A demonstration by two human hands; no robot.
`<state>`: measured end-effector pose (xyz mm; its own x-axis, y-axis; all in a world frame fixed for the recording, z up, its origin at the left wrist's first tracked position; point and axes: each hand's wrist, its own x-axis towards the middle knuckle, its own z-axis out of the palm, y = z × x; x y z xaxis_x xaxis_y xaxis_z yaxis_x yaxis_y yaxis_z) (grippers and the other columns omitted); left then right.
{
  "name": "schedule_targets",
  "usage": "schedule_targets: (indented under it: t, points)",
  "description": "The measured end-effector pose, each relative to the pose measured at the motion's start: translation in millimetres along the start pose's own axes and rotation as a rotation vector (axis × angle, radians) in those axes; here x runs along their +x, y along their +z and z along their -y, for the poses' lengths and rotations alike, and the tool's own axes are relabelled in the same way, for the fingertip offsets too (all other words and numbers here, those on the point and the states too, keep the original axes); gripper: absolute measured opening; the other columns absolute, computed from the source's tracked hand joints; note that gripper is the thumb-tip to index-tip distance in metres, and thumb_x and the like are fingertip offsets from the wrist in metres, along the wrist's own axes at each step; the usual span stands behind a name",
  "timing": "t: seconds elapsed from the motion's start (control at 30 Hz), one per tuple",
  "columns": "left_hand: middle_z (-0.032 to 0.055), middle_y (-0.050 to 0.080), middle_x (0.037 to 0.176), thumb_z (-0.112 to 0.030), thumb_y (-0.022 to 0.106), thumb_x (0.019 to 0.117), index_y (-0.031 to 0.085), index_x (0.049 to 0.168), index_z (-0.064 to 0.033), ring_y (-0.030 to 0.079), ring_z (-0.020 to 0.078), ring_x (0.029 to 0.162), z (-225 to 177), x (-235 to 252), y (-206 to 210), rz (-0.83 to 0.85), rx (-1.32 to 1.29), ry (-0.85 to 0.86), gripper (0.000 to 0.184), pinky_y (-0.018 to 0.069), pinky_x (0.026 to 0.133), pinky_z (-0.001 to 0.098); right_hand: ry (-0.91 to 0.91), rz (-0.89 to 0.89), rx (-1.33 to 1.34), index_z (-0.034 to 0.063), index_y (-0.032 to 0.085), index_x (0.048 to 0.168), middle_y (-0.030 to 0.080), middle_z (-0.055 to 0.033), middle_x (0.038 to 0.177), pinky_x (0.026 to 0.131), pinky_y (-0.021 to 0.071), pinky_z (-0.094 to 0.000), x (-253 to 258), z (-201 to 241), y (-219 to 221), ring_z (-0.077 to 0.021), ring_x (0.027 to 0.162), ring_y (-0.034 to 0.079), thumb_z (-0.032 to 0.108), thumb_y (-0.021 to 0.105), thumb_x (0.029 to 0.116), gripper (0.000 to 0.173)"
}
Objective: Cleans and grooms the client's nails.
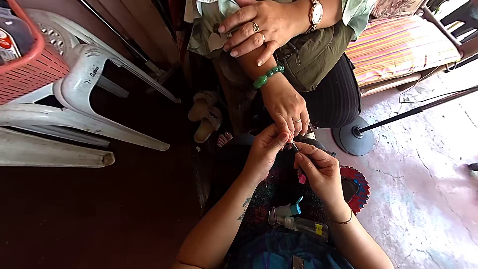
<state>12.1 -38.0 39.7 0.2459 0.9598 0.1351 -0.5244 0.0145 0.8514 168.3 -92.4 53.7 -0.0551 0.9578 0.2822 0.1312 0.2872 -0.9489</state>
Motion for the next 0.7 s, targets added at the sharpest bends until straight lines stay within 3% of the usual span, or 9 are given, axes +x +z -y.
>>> schedule_targets:
  t: [0.1, 0.23, 0.37, 0.43, 0.53, 0.7]
  points:
    - [-0.0016, 0.065, 0.091, -0.011, 0.055, 0.1034, 0.068, 0.100, -0.0119, 0.061, 0.0059, 0.084, -0.4, -0.1, 0.2, 0.000, 0.007, 0.012, 0.013, 0.0528, 0.079, 0.0223, -0.041, -0.030, -0.057, -0.0055, 0.071, 0.115, 0.072, -0.0021, 0.086, 0.064, 0.0563, -0.0179, 0.1, -0.1, 2.3, -0.0028, 0.069, 0.064, 0.005, 0.060, 0.1002, 0.021]
    - [-0.0013, 0.065, 0.092, -0.010, 0.056, 0.1033, 0.067, 0.100, -0.0114, 0.062, 0.0062, 0.085, 0.6, -0.3, 0.0, 0.003, 0.012, 0.022, 0.012, 0.0531, 0.080, 0.0225, -0.212, -0.079, -0.368, -0.0009, 0.076, 0.113, 0.074, -0.0062, 0.093, 0.076, 0.0550, -0.0178, 0.4, -4.7, 3.2, -0.0030, 0.081, 0.066, 0.009, 0.065, 0.0965, 0.022]
    - [-0.0007, 0.065, 0.093, -0.009, 0.055, 0.1034, 0.067, 0.101, -0.0107, 0.061, 0.0064, 0.085, 0.4, -0.1, 0.7, 0.006, 0.025, 0.023, 0.013, 0.0529, 0.079, 0.0227, -0.127, -0.067, -0.191, -0.0039, 0.073, 0.114, 0.074, -0.0038, 0.092, 0.073, 0.0575, -0.0194, -1.2, -6.7, 3.2, -0.0027, 0.078, 0.066, 0.008, 0.062, 0.0992, 0.022]
    - [-0.0004, 0.065, 0.092, -0.009, 0.054, 0.1034, 0.067, 0.100, -0.0105, 0.061, 0.0068, 0.085, 0.5, 0.1, 1.0, 0.008, 0.026, 0.033, 0.013, 0.0529, 0.079, 0.0231, -0.217, -0.111, -0.333, -0.0022, 0.075, 0.112, 0.074, -0.0055, 0.094, 0.075, 0.0562, -0.0179, -1.2, -7.8, 6.7, -0.0031, 0.081, 0.066, 0.007, 0.064, 0.0975, 0.021]
    - [-0.0016, 0.064, 0.092, -0.010, 0.055, 0.1035, 0.066, 0.101, -0.0114, 0.061, 0.0060, 0.086, 0.9, -0.2, 0.0, 0.011, 0.044, 0.056, 0.012, 0.0527, 0.079, 0.0226, -0.372, -0.175, -0.603, 0.0050, 0.080, 0.109, 0.074, -0.0092, 0.091, 0.080, 0.0546, -0.0234, 1.4, -8.3, 8.7, -0.0115, 0.087, 0.068, 0.007, 0.068, 0.0937, 0.019]
    - [-0.0009, 0.064, 0.092, -0.009, 0.055, 0.1033, 0.066, 0.101, -0.0107, 0.062, 0.0066, 0.085, 1.0, -0.3, 1.3, 0.010, 0.031, 0.052, 0.012, 0.0533, 0.080, 0.0235, -0.185, -0.089, -0.263, -0.0013, 0.075, 0.112, 0.073, -0.0058, 0.097, 0.076, 0.0571, -0.0188, 0.8, -8.9, 2.0, -0.0037, 0.084, 0.067, 0.007, 0.066, 0.0960, 0.020]
